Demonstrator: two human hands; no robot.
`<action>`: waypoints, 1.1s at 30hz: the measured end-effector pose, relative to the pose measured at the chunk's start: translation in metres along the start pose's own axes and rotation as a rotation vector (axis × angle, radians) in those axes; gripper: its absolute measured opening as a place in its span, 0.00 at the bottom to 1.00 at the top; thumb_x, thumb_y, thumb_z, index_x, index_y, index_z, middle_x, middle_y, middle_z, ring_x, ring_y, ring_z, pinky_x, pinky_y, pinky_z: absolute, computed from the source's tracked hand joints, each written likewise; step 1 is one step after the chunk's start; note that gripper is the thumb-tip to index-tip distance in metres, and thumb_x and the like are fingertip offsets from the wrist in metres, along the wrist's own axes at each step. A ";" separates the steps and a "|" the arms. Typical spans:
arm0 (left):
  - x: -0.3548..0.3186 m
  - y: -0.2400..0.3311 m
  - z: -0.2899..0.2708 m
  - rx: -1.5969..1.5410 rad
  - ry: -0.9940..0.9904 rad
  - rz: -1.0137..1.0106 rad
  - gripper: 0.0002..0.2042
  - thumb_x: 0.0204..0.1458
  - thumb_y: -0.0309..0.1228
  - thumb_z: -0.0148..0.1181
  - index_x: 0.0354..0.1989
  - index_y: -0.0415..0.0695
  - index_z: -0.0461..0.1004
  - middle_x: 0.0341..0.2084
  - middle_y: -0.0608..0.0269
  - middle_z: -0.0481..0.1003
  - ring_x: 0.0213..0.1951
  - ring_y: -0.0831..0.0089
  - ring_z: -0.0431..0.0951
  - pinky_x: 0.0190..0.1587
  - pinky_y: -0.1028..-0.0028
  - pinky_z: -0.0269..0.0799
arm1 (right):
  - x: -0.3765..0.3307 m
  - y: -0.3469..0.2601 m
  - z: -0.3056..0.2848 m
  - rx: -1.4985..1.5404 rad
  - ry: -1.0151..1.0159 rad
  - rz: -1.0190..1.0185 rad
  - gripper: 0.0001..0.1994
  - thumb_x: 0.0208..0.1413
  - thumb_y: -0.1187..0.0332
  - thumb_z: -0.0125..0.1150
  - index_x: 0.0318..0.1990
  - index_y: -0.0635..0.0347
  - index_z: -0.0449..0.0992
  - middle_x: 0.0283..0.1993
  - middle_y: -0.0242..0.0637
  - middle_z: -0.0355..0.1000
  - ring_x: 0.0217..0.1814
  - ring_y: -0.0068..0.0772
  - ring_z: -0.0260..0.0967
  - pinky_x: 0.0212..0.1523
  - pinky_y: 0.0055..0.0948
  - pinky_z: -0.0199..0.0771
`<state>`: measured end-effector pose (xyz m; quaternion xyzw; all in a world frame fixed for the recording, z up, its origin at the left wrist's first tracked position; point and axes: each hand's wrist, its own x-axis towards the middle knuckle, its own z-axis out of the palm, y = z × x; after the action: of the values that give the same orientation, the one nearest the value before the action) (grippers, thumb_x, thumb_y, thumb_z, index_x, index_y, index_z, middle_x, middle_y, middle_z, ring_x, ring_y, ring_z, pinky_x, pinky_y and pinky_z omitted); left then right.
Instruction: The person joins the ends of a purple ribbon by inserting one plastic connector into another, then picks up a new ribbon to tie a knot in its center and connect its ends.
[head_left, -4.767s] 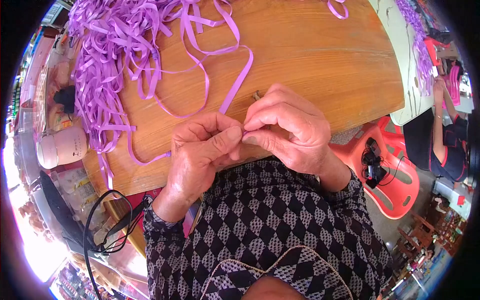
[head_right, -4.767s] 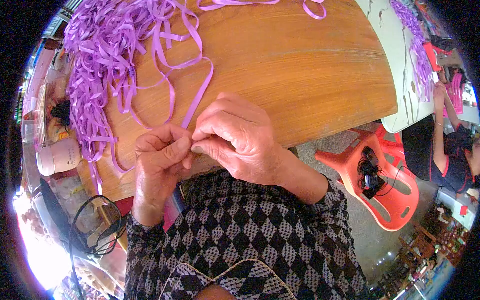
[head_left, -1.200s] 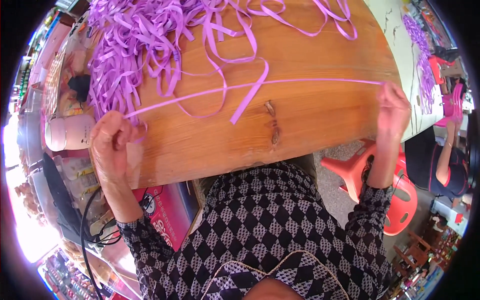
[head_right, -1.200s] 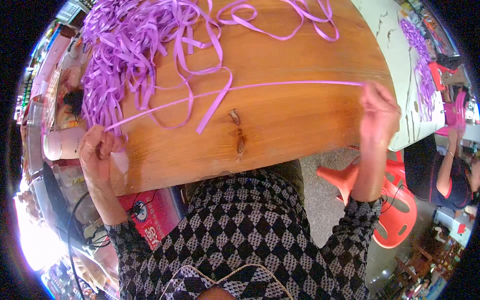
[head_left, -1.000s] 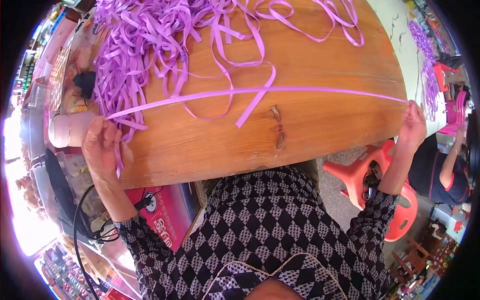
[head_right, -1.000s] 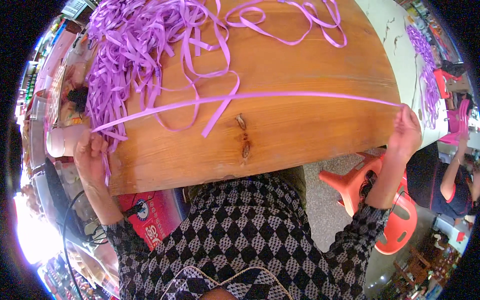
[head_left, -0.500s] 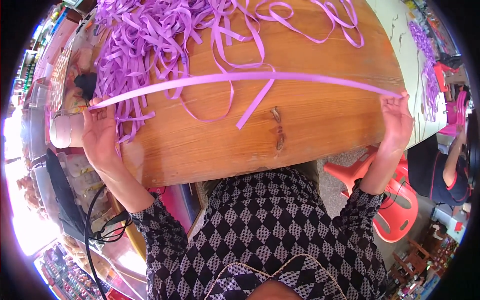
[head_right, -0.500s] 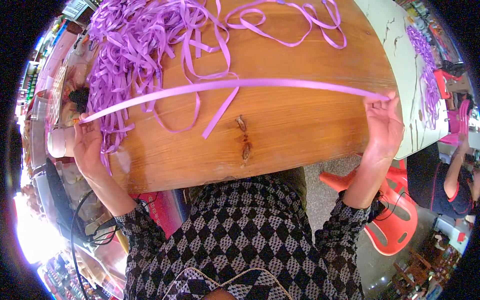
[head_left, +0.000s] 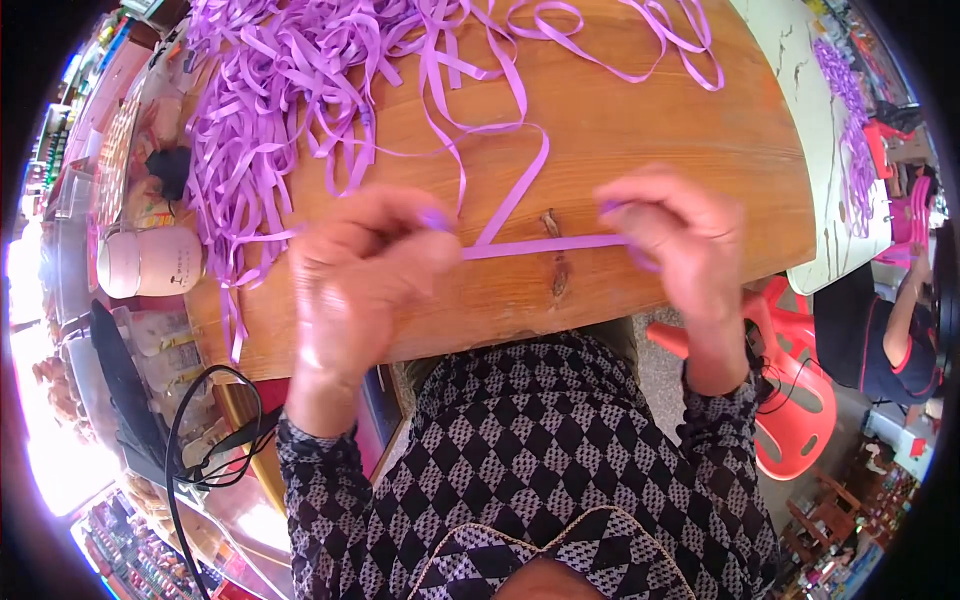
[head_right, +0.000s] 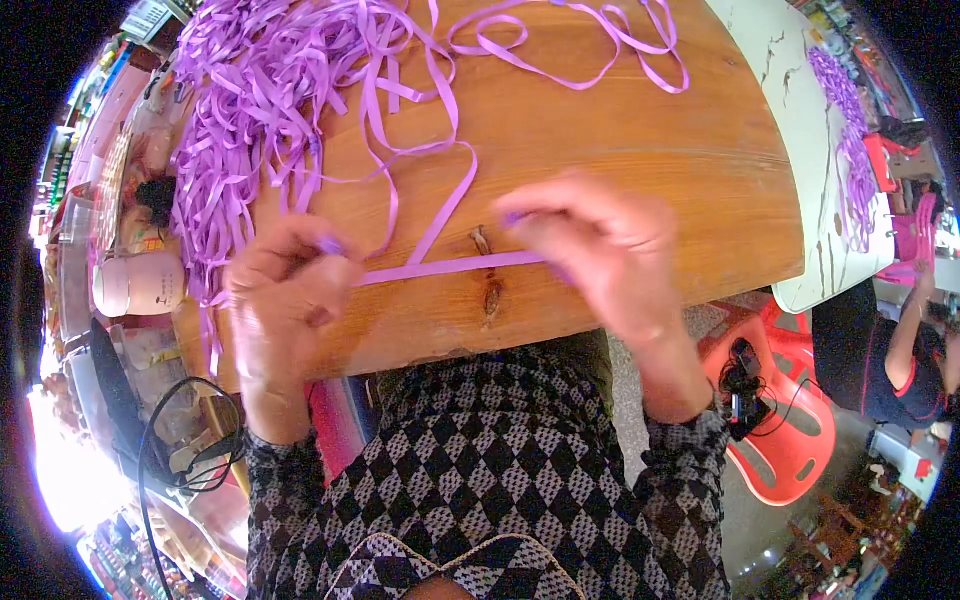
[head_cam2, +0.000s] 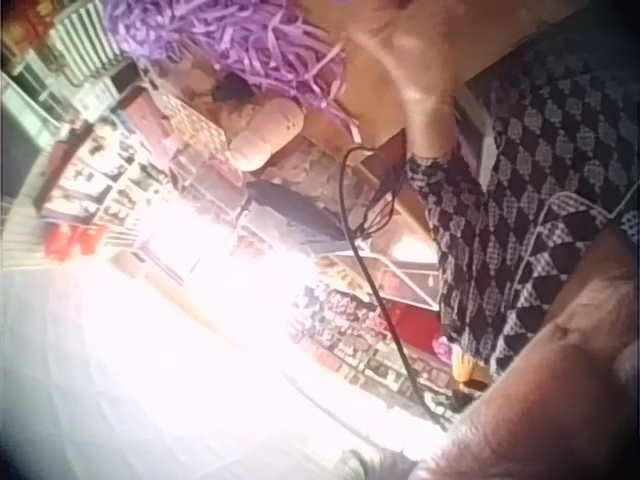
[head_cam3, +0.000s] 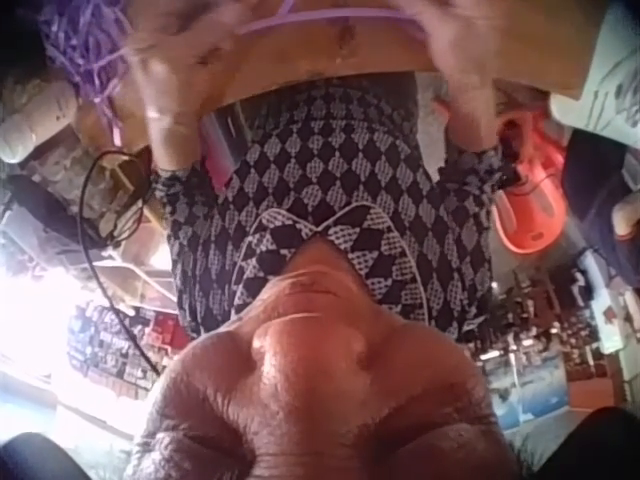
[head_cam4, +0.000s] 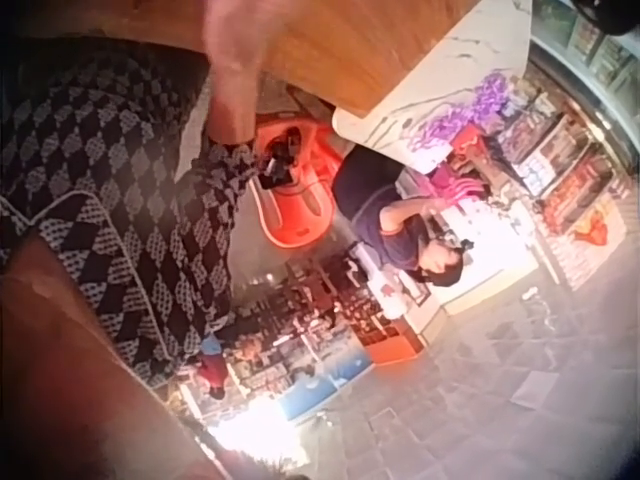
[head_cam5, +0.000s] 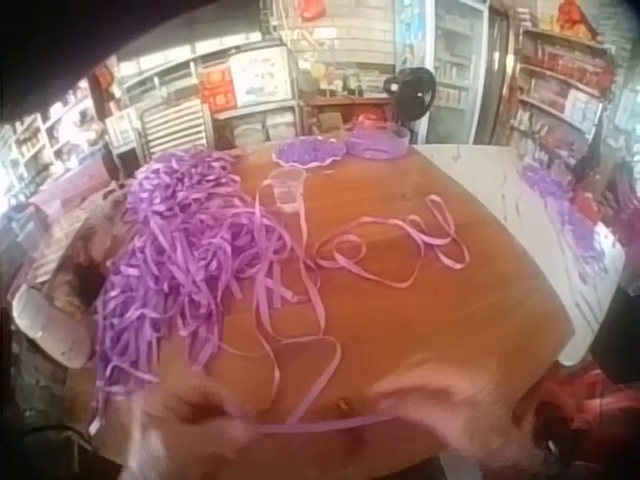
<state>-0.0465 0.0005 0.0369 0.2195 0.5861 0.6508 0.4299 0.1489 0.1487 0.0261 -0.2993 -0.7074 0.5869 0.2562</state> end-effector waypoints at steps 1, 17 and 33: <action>-0.007 -0.002 0.010 0.063 -0.044 0.033 0.06 0.46 0.22 0.61 0.33 0.38 0.74 0.20 0.70 0.71 0.22 0.85 0.67 0.25 0.83 0.63 | 0.000 -0.004 0.012 0.058 -0.072 -0.082 0.08 0.48 0.78 0.59 0.37 0.66 0.75 0.30 0.32 0.69 0.23 0.15 0.62 0.19 0.13 0.56; -0.012 -0.024 0.024 0.325 -0.186 0.208 0.07 0.44 0.22 0.62 0.34 0.37 0.77 0.26 0.66 0.73 0.28 0.81 0.68 0.30 0.82 0.62 | -0.008 0.007 0.036 -0.084 -0.040 -0.415 0.06 0.45 0.80 0.61 0.32 0.66 0.75 0.32 0.35 0.69 0.28 0.19 0.64 0.27 0.18 0.64; -0.022 -0.030 0.034 0.271 -0.062 0.106 0.06 0.49 0.23 0.58 0.36 0.37 0.74 0.27 0.70 0.69 0.29 0.85 0.65 0.32 0.84 0.61 | -0.022 0.009 0.052 0.174 -0.021 -0.094 0.07 0.49 0.81 0.58 0.37 0.70 0.72 0.34 0.35 0.69 0.34 0.18 0.66 0.34 0.15 0.66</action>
<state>0.0009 0.0002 0.0204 0.3264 0.6426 0.5804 0.3791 0.1285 0.0990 0.0073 -0.2363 -0.6696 0.6365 0.3012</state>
